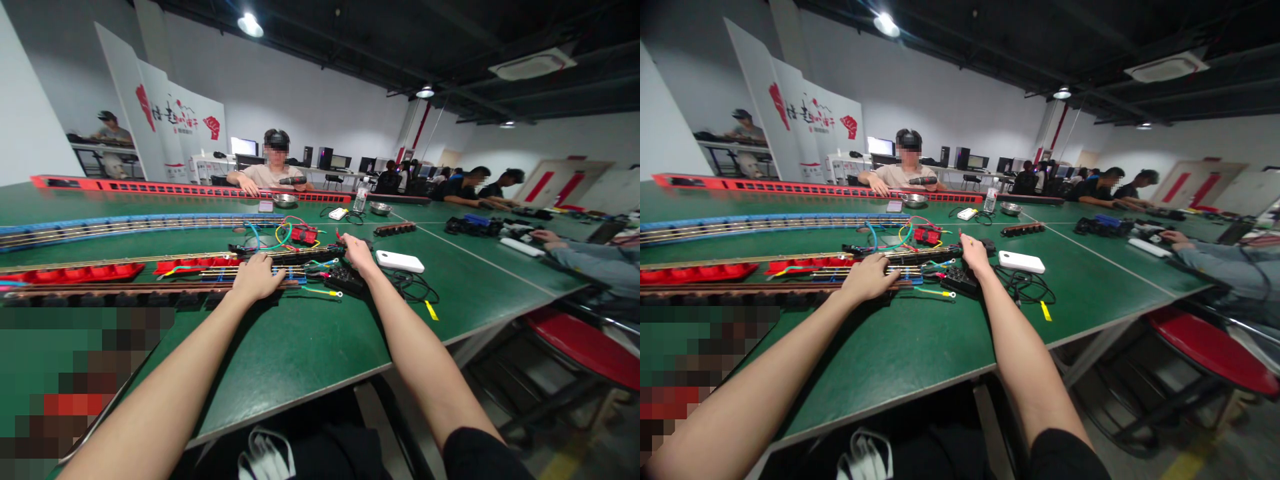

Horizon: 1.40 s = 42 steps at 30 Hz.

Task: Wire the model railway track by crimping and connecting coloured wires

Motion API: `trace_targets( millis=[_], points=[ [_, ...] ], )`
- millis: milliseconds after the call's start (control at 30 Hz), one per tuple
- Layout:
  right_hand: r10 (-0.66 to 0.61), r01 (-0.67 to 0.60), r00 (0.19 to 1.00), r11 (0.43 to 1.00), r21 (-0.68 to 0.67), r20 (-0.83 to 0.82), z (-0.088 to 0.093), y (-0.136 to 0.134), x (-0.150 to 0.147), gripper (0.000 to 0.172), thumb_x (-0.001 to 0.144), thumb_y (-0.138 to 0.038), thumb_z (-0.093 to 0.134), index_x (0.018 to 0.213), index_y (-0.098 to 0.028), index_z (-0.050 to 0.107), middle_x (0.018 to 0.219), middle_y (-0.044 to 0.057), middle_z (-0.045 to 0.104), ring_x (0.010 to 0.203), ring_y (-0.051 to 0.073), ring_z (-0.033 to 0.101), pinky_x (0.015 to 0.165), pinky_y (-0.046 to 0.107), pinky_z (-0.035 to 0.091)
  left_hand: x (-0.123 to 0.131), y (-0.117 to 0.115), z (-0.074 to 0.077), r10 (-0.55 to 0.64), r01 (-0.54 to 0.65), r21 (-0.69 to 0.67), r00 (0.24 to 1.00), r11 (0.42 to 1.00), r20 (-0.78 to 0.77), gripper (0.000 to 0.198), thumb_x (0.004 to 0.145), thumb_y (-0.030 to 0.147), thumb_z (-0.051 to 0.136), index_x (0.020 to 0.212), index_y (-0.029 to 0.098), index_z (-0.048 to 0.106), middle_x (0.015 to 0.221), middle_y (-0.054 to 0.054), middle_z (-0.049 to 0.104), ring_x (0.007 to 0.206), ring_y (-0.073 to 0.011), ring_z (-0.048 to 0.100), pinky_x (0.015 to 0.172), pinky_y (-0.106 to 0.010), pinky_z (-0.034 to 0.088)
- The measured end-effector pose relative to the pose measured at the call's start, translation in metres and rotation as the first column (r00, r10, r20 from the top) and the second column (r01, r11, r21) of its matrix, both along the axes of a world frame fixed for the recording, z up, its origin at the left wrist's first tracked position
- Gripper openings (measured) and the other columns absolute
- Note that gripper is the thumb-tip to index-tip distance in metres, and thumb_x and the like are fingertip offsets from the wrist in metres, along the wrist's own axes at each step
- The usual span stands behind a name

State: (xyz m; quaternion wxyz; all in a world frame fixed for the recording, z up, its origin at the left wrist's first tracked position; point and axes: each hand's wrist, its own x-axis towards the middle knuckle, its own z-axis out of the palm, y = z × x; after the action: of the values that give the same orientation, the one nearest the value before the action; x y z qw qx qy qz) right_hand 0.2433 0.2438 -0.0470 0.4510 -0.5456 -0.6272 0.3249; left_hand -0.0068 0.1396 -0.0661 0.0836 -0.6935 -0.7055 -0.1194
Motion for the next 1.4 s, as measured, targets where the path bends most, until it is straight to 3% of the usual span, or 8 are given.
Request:
trace_targets(
  millis=[200, 500, 700, 900, 1033, 1200, 1300, 1400],
  points=[
    [-0.146, -0.053, 0.792, 0.951, -0.305, -0.593, 0.012, -0.002, 0.003, 0.029, 0.094, -0.045, 0.038, 0.092, -0.021, 0.054, 0.039, -0.013, 0.024, 0.031, 0.005, 0.014, 0.033, 0.013, 0.013, -0.001, 0.0, 0.0, -0.005, 0.005, 0.007, 1.0, 1.0, -0.007, 0.053, 0.09, 0.05, 0.032, 0.113, 0.013, 0.062, 0.135, -0.016, 0.054, 0.125, -0.0295, 0.048, 0.096, -0.043, 0.043],
    [-0.242, -0.083, 0.648, 0.92, -0.383, -0.722, 0.013, 0.005, 0.008, 0.031, 0.097, -0.04, 0.027, 0.08, -0.021, 0.044, 0.043, -0.014, 0.015, 0.032, 0.004, 0.01, 0.033, 0.012, 0.013, -0.001, 0.0, 0.0, 0.001, -0.001, 0.011, 1.0, 1.0, -0.018, 0.053, 0.09, 0.05, 0.033, 0.114, 0.012, 0.062, 0.136, -0.017, 0.053, 0.125, -0.0287, 0.047, 0.096, -0.042, 0.043],
    [-0.227, -0.107, 0.64, 0.919, -0.378, -0.734, 0.013, 0.005, 0.008, 0.033, 0.096, -0.047, 0.031, 0.08, -0.021, 0.044, 0.043, -0.014, 0.017, 0.032, 0.004, 0.012, 0.033, 0.013, 0.013, -0.001, 0.001, -0.001, -0.001, 0.002, 0.009, 0.999, 1.0, -0.033, 0.054, 0.09, 0.05, 0.032, 0.114, 0.011, 0.062, 0.134, -0.017, 0.054, 0.124, -0.0294, 0.048, 0.095, -0.043, 0.043],
    [-0.108, -0.016, 0.884, 0.965, -0.26, -0.455, 0.007, 0.001, -0.001, 0.028, 0.09, -0.049, 0.051, 0.088, -0.022, 0.049, 0.044, -0.012, 0.034, 0.032, 0.005, 0.024, 0.034, 0.014, 0.015, 0.0, 0.0, 0.0, -0.001, 0.001, 0.014, 1.0, 1.0, -0.016, 0.052, 0.09, 0.049, 0.033, 0.112, 0.012, 0.062, 0.132, -0.016, 0.056, 0.123, -0.029, 0.049, 0.093, -0.043, 0.044],
    [-0.109, 0.105, 0.984, 0.994, -0.035, -0.138, -0.001, 0.004, -0.002, 0.032, 0.092, -0.049, 0.044, 0.103, -0.022, 0.056, 0.053, -0.007, 0.05, 0.038, 0.008, 0.039, 0.042, 0.018, 0.031, 0.0, 0.0, -0.001, 0.0, 0.0, 0.019, 1.0, 1.0, -0.011, 0.052, 0.09, 0.049, 0.034, 0.114, 0.011, 0.062, 0.135, -0.017, 0.054, 0.125, -0.0289, 0.048, 0.096, -0.043, 0.043],
    [-0.23, 0.17, 0.928, 0.961, 0.216, 0.292, 0.008, -0.002, 0.007, 0.033, 0.095, -0.043, 0.038, 0.102, -0.022, 0.063, 0.072, 0.004, 0.065, 0.055, 0.015, 0.057, 0.063, 0.027, 0.044, 0.0, 0.001, -0.002, 0.007, -0.007, 0.024, 1.0, 1.0, 0.0, 0.054, 0.09, 0.049, 0.034, 0.117, 0.011, 0.061, 0.136, -0.017, 0.053, 0.126, -0.0302, 0.047, 0.095, -0.046, 0.044],
    [-0.295, 0.213, 0.911, 0.935, 0.283, 0.289, 0.021, -0.013, 0.009, 0.035, 0.095, -0.045, 0.038, 0.104, -0.022, 0.062, 0.073, 0.004, 0.066, 0.053, 0.015, 0.058, 0.063, 0.028, 0.044, 0.0, 0.001, -0.003, 0.004, -0.004, 0.034, 1.0, 0.999, 0.005, 0.054, 0.09, 0.049, 0.034, 0.115, 0.011, 0.061, 0.134, -0.017, 0.054, 0.125, -0.0307, 0.048, 0.094, -0.047, 0.044],
    [-0.155, 0.111, 0.981, 0.938, 0.328, 0.113, 0.027, -0.027, -0.003, 0.042, 0.096, -0.051, 0.032, 0.112, -0.022, 0.057, 0.057, -0.002, 0.058, 0.043, 0.013, 0.053, 0.054, 0.025, 0.043, 0.0, 0.001, -0.004, 0.002, -0.002, 0.044, 1.0, 0.999, 0.004, 0.054, 0.089, 0.049, 0.034, 0.115, 0.01, 0.062, 0.132, -0.017, 0.055, 0.123, -0.0311, 0.048, 0.093, -0.047, 0.045]
  ],
)
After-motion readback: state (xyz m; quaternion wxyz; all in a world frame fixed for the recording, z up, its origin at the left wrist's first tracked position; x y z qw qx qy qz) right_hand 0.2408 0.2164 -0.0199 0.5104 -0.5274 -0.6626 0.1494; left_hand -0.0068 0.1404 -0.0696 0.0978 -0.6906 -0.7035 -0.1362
